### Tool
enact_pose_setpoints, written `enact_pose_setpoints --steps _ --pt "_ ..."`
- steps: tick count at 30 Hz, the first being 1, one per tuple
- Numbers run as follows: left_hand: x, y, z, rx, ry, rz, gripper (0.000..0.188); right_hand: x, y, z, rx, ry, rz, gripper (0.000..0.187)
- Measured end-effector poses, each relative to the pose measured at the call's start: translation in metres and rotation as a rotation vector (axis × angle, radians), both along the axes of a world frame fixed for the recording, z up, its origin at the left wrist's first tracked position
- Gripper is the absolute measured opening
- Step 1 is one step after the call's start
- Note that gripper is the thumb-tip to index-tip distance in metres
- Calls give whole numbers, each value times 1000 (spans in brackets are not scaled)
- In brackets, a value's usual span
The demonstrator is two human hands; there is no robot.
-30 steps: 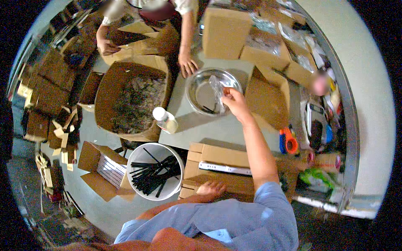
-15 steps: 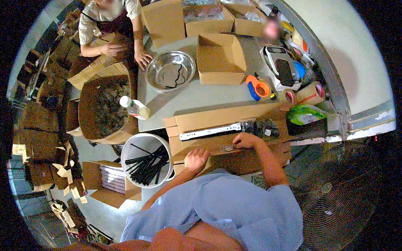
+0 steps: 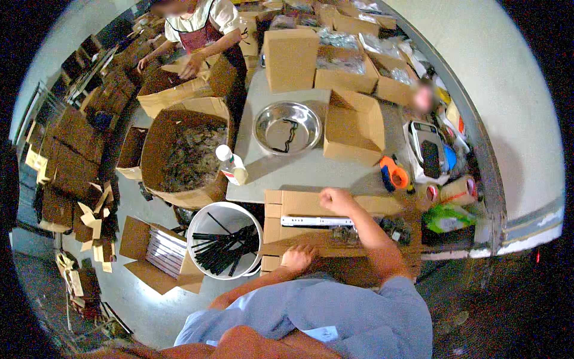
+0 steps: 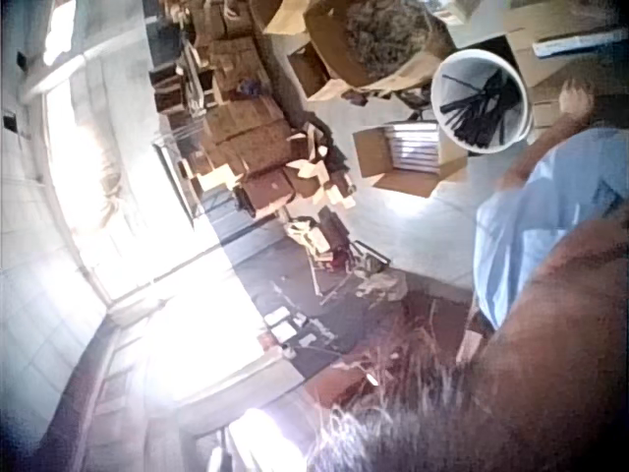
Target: The person gathers metal slides and plastic components from containers, places them into a small bag, and then seals a long cardboard box using a tape dispenser.
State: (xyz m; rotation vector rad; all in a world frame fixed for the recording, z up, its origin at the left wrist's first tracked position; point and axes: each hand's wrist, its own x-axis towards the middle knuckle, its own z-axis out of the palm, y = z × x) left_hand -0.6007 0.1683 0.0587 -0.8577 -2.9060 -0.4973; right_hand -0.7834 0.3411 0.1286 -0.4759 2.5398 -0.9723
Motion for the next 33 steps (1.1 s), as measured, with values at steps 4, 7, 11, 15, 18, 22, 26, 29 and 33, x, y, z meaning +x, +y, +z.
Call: enact_pose_setpoints --steps 4,7,11,15,18,22,26,29,33 --pt "-6 -6 6 -23 -140 -70 24 -99 -78 7 -182 209 -90 19" --pt "-13 -6 16 -46 -361 -153 37 -168 -124 -15 -56 314 -275 24" --pt "-13 3 -10 124 25 -133 18 -239 -144 -61 212 159 -479 40" --pt "-16 -5 -7 189 66 -86 16 -222 -196 -94 433 307 -519 78" --pt "-36 2 -2 207 117 -191 16 -284 -132 -136 474 271 -525 77" --pt "-30 -4 -11 207 111 -115 16 -247 -158 -84 322 105 -470 46" --pt "-29 -4 -9 194 135 -128 15 -237 -137 -37 76 -49 -460 29" --pt "-27 -4 -1 192 139 -117 15 -204 -112 -6 -239 -114 -380 13" --pt "-18 -6 19 24 -29 -80 16 -92 -52 64 -695 -363 -156 4"
